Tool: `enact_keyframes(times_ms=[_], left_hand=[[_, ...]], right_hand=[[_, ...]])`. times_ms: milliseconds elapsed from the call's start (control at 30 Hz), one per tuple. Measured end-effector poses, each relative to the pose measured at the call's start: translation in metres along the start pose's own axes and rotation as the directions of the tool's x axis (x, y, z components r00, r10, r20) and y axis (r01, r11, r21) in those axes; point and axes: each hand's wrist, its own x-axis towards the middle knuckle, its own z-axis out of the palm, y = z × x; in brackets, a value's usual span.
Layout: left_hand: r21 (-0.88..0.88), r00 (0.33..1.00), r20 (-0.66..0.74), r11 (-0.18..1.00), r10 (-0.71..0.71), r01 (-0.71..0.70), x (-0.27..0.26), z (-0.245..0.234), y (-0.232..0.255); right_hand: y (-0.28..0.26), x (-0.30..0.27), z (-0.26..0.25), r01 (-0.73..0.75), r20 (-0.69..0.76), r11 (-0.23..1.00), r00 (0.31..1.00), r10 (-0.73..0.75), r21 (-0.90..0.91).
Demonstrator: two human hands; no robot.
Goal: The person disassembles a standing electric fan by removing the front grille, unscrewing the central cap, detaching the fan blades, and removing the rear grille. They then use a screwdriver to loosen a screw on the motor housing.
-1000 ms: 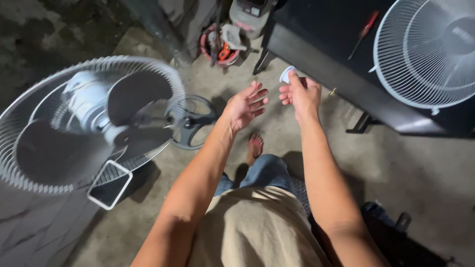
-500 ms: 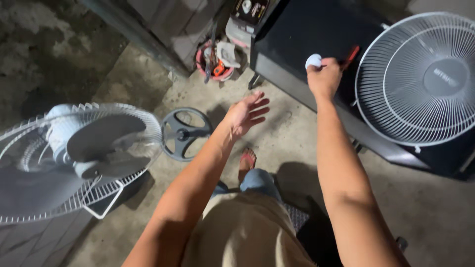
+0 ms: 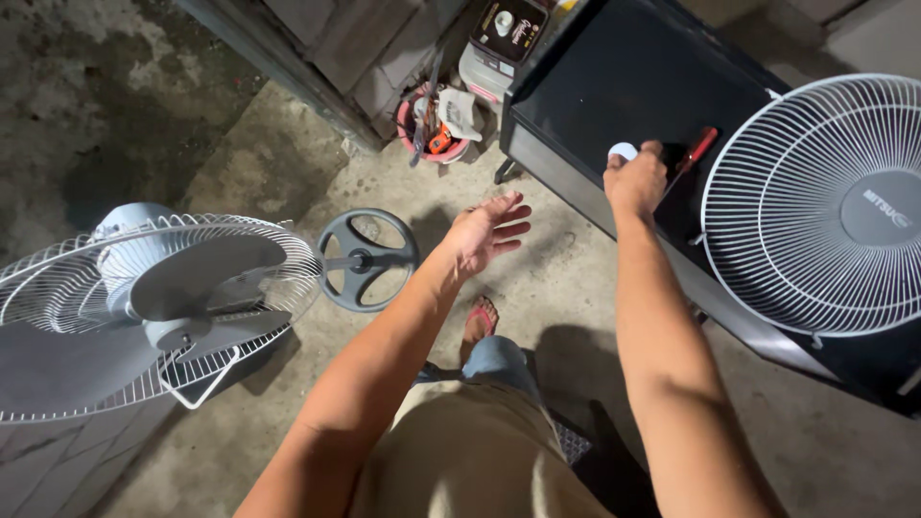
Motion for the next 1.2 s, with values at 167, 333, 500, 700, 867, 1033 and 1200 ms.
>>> enact_keyframes(times_ms=[167,333,500,700,867,1033,1200], left_hand=[[-0.041,0.998,-0.036,0.998,0.047,-0.048,-0.014,-0.010,0.010],[-0.081,0.993,-0.084,0.992,0.087,-0.094,-0.035,-0.031,0.013],[-0.093,0.974,-0.173,0.983,0.143,-0.160,-0.063,-0.066,0.010],[-0.164,0.941,-0.245,0.946,0.234,-0.278,-0.133,-0.111,0.003],[-0.219,0.895,-0.352,0.906,0.273,-0.362,-0.201,-0.155,-0.017],[-0.308,0.808,-0.496,0.806,0.317,-0.505,-0.257,-0.214,-0.042],[-0.266,0.676,-0.652,0.731,0.343,-0.628,-0.295,-0.261,-0.056]], right_hand=[[-0.031,-0.036,-0.011,0.109,-0.036,0.991,0.994,-0.106,0.074],[-0.075,-0.086,-0.010,0.160,0.075,0.951,0.980,-0.185,0.263],[-0.132,-0.139,-0.005,0.270,0.205,0.914,0.918,-0.339,0.303],[-0.194,-0.207,0.008,0.370,0.256,0.775,0.796,-0.549,0.513],[-0.239,-0.277,0.027,0.304,0.340,0.694,0.701,-0.627,0.652],[-0.279,-0.348,0.033,0.353,0.373,0.659,0.607,-0.702,0.664],[-0.309,-0.398,0.034,0.419,0.420,0.684,0.563,-0.712,0.597]])
